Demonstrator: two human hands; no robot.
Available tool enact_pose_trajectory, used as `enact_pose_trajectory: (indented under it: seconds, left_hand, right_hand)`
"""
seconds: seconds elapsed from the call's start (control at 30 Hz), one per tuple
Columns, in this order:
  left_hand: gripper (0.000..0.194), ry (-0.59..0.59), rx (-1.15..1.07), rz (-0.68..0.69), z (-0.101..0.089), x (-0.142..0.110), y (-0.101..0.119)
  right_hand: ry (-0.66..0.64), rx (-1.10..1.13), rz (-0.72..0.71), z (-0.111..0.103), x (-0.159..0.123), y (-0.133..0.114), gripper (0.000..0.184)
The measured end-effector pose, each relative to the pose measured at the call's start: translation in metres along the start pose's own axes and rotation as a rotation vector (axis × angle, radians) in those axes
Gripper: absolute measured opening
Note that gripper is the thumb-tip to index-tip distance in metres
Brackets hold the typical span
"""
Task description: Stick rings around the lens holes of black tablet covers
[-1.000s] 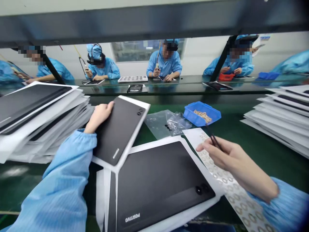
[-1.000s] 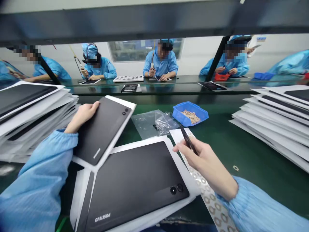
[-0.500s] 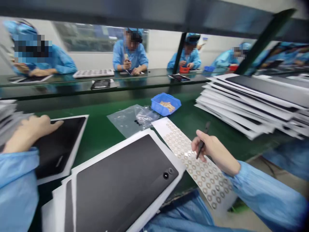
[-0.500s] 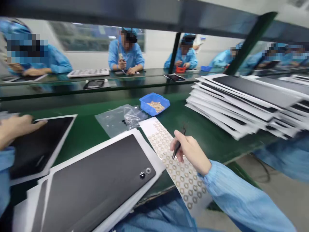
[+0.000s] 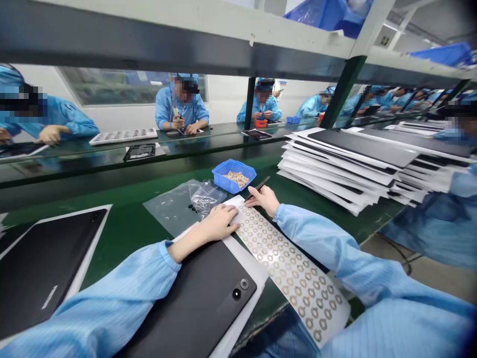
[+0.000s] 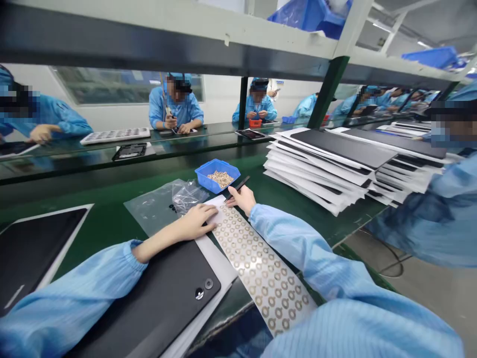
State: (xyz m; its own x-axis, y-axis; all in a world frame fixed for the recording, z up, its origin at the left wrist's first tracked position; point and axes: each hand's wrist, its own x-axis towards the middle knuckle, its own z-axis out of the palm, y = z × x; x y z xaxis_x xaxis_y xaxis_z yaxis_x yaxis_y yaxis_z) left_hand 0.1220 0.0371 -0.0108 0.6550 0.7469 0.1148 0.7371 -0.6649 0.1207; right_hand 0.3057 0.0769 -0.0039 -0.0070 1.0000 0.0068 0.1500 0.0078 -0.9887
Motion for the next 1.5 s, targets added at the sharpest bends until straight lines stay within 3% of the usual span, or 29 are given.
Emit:
enact_pose_trajectory:
  seconds: [0.27, 0.57, 0.7, 0.83, 0.97, 1.1, 1.23, 1.3, 1.37, 1.5]
  left_hand:
    - [0.036, -0.015, 0.005, -0.051, -0.002, -0.004, 0.009]
    - [0.035, -0.021, 0.010, -0.067, 0.001, -0.002, 0.006]
    - [0.034, -0.005, 0.023, -0.064, 0.002, -0.003, 0.006]
    - [0.033, 0.015, 0.011, -0.073, 0.004, -0.001, 0.005]
    - [0.037, 0.084, -0.020, -0.080, -0.004, 0.000, 0.008]
    - [0.029, 0.150, -0.077, 0.002, -0.025, -0.035, 0.029]
    - [0.027, 0.129, -0.292, 0.043, -0.034, -0.108, 0.062]
    - [0.028, 0.076, -0.272, 0.079, -0.032, -0.135, 0.073]
    - [0.029, 0.034, -0.210, 0.144, -0.030, -0.146, 0.079]
    - [0.032, 0.000, -0.152, 0.202, -0.027, -0.141, 0.079]
  right_hand:
    - [0.096, -0.144, -0.181, 0.005, 0.007, 0.027, 0.019]
    - [0.100, -0.155, -0.237, 0.008, 0.010, 0.031, 0.019]
    - [0.053, -0.078, -0.213, 0.005, 0.006, 0.018, 0.025]
    - [-0.084, 0.003, -0.173, -0.004, -0.039, -0.010, 0.037]
    - [-0.396, 0.115, 0.019, -0.005, -0.110, -0.023, 0.043]
    - [-0.431, 0.234, 0.154, 0.006, -0.151, 0.000, 0.039]
    - [-0.371, 0.351, 0.099, 0.013, -0.154, 0.025, 0.033]
    - [-0.380, 0.359, 0.088, 0.014, -0.153, 0.027, 0.031]
    - [-0.391, 0.350, 0.090, 0.012, -0.153, 0.025, 0.030]
    - [-0.389, 0.345, 0.093, 0.011, -0.155, 0.020, 0.032]
